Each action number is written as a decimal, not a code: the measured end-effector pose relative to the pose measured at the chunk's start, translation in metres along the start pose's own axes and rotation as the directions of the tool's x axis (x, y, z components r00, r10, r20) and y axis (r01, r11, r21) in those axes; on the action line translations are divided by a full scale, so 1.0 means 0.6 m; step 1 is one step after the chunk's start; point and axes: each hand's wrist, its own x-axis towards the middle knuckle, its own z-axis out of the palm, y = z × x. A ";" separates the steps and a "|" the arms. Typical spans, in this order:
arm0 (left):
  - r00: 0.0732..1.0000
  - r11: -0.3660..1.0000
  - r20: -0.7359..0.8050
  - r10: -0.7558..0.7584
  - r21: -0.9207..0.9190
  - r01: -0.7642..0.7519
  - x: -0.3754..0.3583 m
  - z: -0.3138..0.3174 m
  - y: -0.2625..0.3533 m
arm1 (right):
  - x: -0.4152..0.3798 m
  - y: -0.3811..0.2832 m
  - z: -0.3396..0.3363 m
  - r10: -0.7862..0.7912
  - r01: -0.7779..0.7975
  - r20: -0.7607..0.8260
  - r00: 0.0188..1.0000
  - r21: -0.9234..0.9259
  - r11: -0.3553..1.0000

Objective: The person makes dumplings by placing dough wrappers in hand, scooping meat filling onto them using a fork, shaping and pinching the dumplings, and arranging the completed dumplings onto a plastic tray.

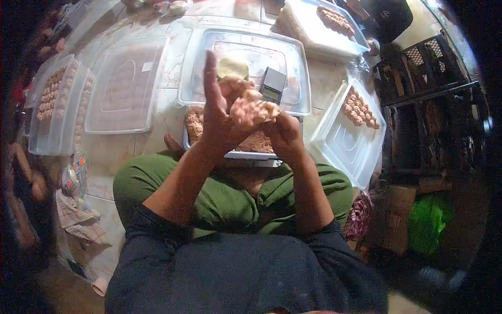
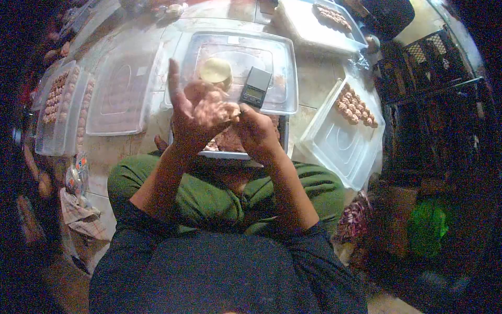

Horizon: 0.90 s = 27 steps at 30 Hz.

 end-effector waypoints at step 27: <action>0.983 0.980 -0.132 -0.129 0.133 0.146 -0.005 -0.006 -0.019 | -0.004 -0.029 0.060 -0.067 0.038 -0.112 0.991 -0.244 0.969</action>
